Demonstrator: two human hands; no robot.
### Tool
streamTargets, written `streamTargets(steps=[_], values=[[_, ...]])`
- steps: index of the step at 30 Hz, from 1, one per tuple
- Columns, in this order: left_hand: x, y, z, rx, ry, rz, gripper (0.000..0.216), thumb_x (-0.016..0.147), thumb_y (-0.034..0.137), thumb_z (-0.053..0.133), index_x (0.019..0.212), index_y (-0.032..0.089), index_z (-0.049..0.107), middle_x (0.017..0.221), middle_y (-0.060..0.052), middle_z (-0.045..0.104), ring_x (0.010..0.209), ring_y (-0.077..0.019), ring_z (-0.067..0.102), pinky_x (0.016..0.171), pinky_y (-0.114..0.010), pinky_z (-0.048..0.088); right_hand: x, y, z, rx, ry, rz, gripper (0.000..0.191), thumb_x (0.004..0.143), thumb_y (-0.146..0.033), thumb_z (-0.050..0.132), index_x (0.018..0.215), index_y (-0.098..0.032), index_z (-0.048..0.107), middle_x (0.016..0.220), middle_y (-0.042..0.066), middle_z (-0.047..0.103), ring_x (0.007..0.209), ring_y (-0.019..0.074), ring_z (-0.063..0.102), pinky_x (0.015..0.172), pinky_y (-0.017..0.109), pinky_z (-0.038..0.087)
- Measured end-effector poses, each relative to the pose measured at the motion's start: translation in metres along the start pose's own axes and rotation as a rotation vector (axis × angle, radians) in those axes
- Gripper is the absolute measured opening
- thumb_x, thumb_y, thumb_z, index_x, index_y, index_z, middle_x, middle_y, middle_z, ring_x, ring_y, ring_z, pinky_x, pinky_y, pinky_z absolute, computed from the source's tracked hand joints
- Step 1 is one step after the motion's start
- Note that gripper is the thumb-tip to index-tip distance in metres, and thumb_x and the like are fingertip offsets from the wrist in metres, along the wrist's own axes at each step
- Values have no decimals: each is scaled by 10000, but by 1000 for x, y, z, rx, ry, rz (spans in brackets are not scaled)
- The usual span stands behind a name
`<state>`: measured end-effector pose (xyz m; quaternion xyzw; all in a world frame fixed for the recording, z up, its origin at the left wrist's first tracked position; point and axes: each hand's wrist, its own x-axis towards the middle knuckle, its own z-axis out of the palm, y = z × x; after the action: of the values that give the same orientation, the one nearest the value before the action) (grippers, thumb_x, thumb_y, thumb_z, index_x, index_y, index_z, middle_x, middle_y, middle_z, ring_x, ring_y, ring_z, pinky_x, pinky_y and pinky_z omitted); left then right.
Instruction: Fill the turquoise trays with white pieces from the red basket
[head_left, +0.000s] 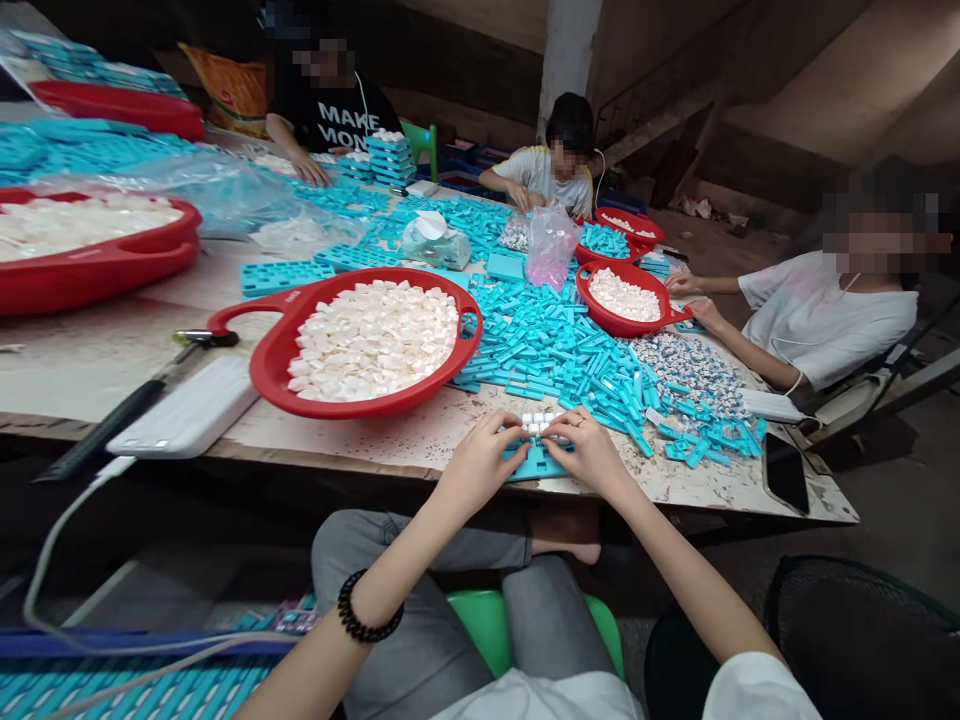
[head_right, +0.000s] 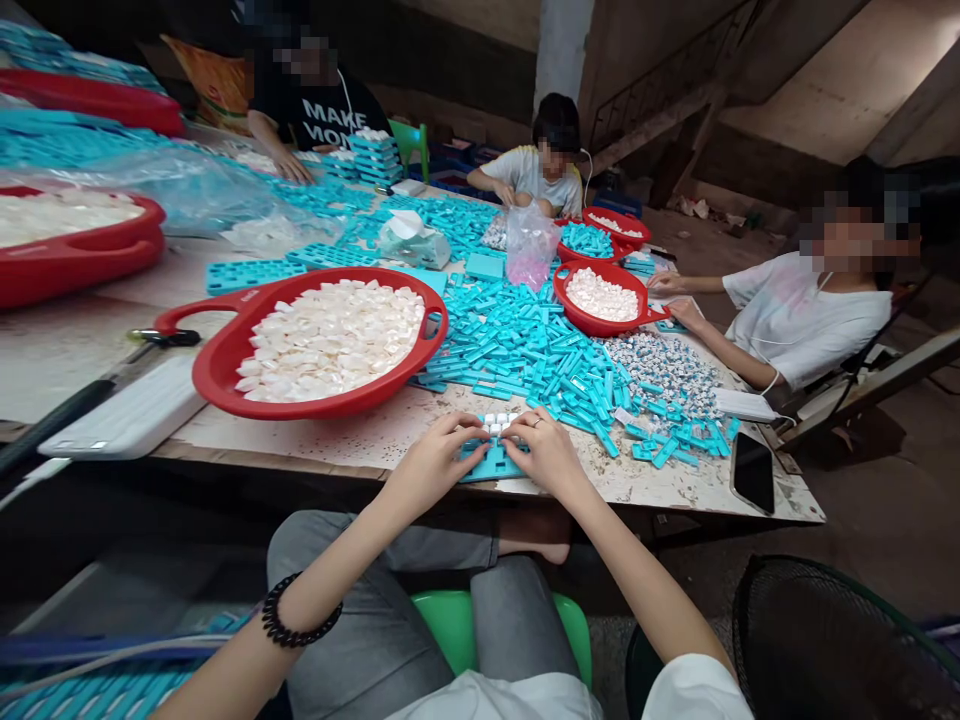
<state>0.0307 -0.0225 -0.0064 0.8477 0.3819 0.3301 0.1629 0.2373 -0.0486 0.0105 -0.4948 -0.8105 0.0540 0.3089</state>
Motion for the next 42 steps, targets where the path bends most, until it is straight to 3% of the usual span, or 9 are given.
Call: streamTargets(steps=[6,11,14,22,29,42], values=[[1,0,0,-2,-13,-7,160,925,225,567,1017,231,698,1091,-78,665,1074,-245,620,941,-398,524,4,-5,-2,-46,-39,4,82,875,-172,716,920,-224,760,940,59,725,974,258,602,868,388,538],[2,1,-1,17,-30,11,154,932,227,578,1005,229,714,1102,-85,656,1065,-253,635,930,-399,532,6,-7,-4,-104,-9,-23,92,849,-176,738,919,-233,758,1260,87,652,1181,309,535,967,472,515],[3,-1,0,-14,-11,12,144,927,217,590,977,220,725,1079,-90,659,1053,-256,639,940,-412,527,7,-7,-5,-113,-20,-29,90,856,-174,731,920,-233,751,1332,89,616,1235,327,497,1008,515,487],[-5,-3,12,-141,114,-63,126,924,249,619,965,234,738,1080,-78,679,1083,-251,618,975,-439,502,1,1,3,47,21,55,40,864,-220,745,901,-233,749,1247,92,635,1198,302,510,1024,508,454],[-10,0,18,-189,148,-148,124,924,266,627,944,249,748,1121,-63,721,1114,-261,618,1015,-478,466,2,-1,0,7,-21,37,27,870,-209,736,886,-228,747,1243,95,636,1177,304,512,1003,493,469],[-10,-2,19,-206,192,-75,128,938,260,611,955,222,732,1122,-70,727,1109,-249,602,998,-444,486,11,-10,-5,-113,-108,-23,95,869,-147,728,927,-214,763,1183,101,662,1146,322,535,953,515,492]])
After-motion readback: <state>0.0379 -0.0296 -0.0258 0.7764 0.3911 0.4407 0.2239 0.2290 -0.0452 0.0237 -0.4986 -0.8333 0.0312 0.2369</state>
